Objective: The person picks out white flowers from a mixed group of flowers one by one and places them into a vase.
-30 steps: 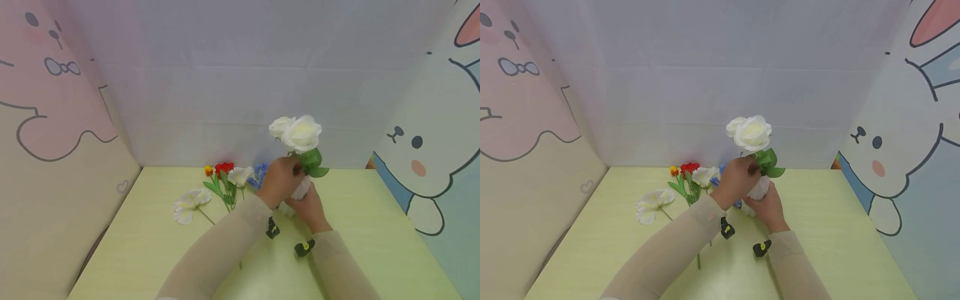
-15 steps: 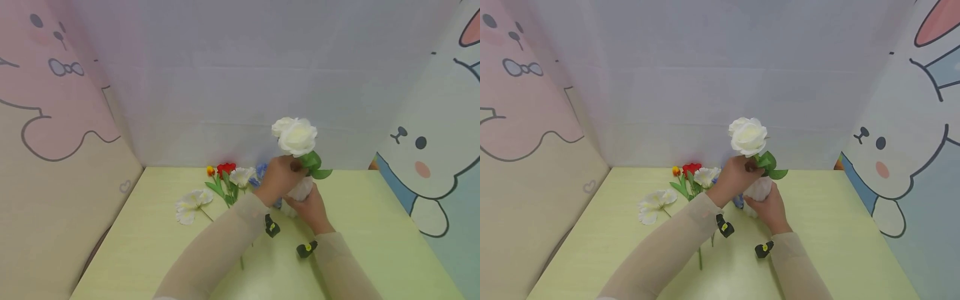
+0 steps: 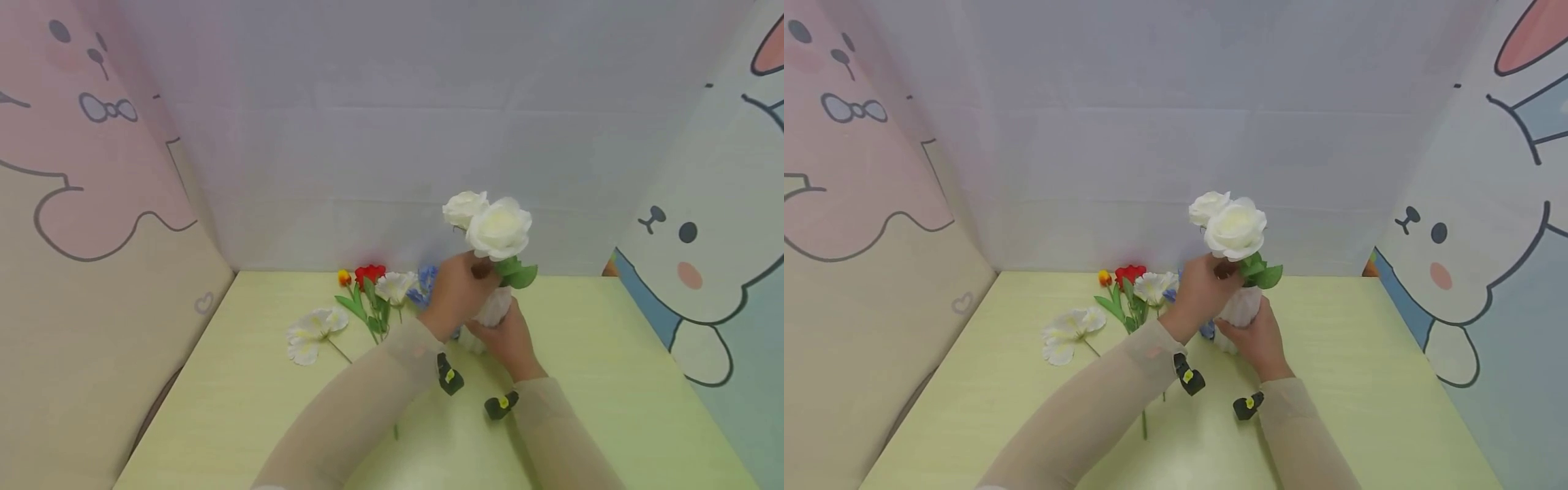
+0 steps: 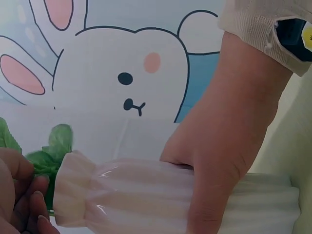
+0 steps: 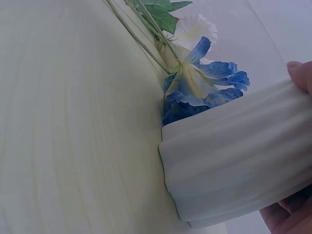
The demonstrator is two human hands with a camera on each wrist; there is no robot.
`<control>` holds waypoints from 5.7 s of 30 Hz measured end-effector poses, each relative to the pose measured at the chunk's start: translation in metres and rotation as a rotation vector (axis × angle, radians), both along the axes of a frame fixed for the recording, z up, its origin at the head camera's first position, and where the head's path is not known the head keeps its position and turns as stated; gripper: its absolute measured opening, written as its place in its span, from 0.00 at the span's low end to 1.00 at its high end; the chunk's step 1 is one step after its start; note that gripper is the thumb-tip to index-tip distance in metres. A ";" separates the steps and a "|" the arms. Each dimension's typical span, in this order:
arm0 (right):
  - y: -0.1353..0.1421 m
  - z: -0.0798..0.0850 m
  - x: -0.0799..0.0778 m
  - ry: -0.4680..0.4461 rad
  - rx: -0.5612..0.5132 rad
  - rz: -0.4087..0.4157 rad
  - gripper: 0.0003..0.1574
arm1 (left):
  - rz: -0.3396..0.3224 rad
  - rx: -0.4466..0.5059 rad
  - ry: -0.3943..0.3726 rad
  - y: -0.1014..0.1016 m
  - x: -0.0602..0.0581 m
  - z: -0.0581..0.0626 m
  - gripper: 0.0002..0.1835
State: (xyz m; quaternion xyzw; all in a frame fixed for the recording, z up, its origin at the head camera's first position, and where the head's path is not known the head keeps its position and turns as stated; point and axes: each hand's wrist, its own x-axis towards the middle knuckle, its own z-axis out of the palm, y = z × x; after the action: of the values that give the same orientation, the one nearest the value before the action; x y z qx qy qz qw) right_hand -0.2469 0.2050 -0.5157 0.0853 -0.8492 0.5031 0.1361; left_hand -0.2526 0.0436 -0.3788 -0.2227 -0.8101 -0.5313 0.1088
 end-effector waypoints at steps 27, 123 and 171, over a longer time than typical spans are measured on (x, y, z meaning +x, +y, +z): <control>-0.002 0.002 -0.001 -0.028 -0.031 -0.023 0.45 | 0.066 0.038 -0.027 -0.052 0.037 -0.027 0.02; -0.003 0.005 0.004 -0.083 -0.027 -0.023 0.48 | 0.571 0.111 -0.663 -0.230 0.046 -0.160 0.06; -0.003 0.006 0.003 -0.098 -0.015 -0.031 0.49 | 0.145 0.898 -0.529 -0.182 0.079 -0.086 0.06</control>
State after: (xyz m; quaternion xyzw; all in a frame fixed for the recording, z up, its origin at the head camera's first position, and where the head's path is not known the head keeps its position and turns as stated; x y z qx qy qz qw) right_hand -0.2438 0.2018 -0.5099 0.0464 -0.8522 0.5110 0.1029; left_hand -0.1738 -0.1384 -0.4649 0.0444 -0.5155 -0.8554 0.0218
